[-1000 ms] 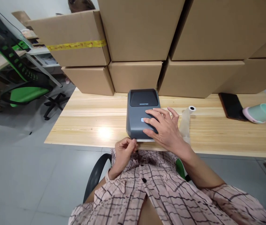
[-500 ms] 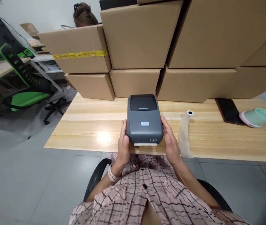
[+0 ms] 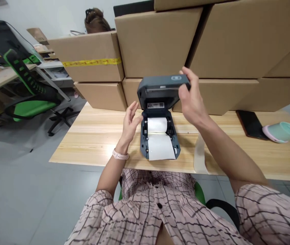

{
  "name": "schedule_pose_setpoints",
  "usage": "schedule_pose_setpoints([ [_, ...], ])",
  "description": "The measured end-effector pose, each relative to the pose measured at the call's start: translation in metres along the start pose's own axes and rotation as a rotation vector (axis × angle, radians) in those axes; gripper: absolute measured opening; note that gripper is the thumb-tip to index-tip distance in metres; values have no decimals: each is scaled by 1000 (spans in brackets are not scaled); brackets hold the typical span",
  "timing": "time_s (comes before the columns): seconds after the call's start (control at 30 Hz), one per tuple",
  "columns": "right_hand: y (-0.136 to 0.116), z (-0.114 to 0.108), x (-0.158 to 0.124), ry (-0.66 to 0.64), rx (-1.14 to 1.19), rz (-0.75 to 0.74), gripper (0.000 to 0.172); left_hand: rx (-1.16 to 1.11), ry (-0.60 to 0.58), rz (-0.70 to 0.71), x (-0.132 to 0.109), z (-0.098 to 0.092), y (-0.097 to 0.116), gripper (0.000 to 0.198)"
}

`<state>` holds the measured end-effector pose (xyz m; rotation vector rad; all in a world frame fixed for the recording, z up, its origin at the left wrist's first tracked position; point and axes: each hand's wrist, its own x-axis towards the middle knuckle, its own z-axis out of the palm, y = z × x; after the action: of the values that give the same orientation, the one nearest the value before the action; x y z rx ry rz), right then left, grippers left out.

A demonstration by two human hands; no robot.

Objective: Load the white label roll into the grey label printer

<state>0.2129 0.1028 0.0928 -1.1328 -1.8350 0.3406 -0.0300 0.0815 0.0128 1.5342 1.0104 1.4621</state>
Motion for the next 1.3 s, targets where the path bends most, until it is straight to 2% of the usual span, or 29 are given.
schedule_pose_setpoints([
  [0.13, 23, 12, 63, 4, -3, -2, 72, -38, -231, -239, 5, 0, -22, 98],
  [0.23, 32, 17, 86, 9, -7, 61, 75, -47, -280, -272, -5, 2, -28, 110],
  [0.33, 25, 16, 76, 56, -77, 19, 76, 22, -251, -302, -11, 2, -27, 115],
  [0.43, 9, 10, 37, 92, -189, -185, 71, 247, -212, -315, -11, 1, -21, 109],
  [0.5, 3, 10, 8, -82, -214, -265, 67, 423, -211, -323, -10, 0, -15, 96],
  [0.57, 5, 15, -10, -389, -248, -269, 73, 522, -233, -352, -11, -1, -9, 87],
  [0.63, 11, 26, -15, -670, -316, -245, 85, 528, -246, -368, -11, -1, -6, 85],
  [0.67, 15, 33, -14, -771, -354, -242, 89, 504, -253, -359, -11, -2, -5, 85],
  [0.73, 21, 48, -5, -894, -419, -242, 94, 440, -261, -329, -11, -2, -6, 84],
  [0.83, 21, 59, 8, -971, -456, -190, 106, 382, -253, -300, -10, -3, -9, 80],
  [0.93, 15, 42, 16, -1002, -271, -212, 111, 368, -236, -278, -11, -4, -10, 73],
  [1.07, 17, -20, 18, -895, 78, -278, 108, 365, -246, -277, -12, -3, -9, 74],
  [1.13, 28, -50, 17, -788, 149, -207, 113, 366, -250, -293, -12, -3, -8, 78],
  [1.2, 47, -71, 13, -682, 162, -92, 115, 371, -256, -305, -12, -2, -7, 81],
  [1.3, 84, -79, 5, -566, 127, 93, 106, 384, -270, -315, -12, -2, -4, 84],
])
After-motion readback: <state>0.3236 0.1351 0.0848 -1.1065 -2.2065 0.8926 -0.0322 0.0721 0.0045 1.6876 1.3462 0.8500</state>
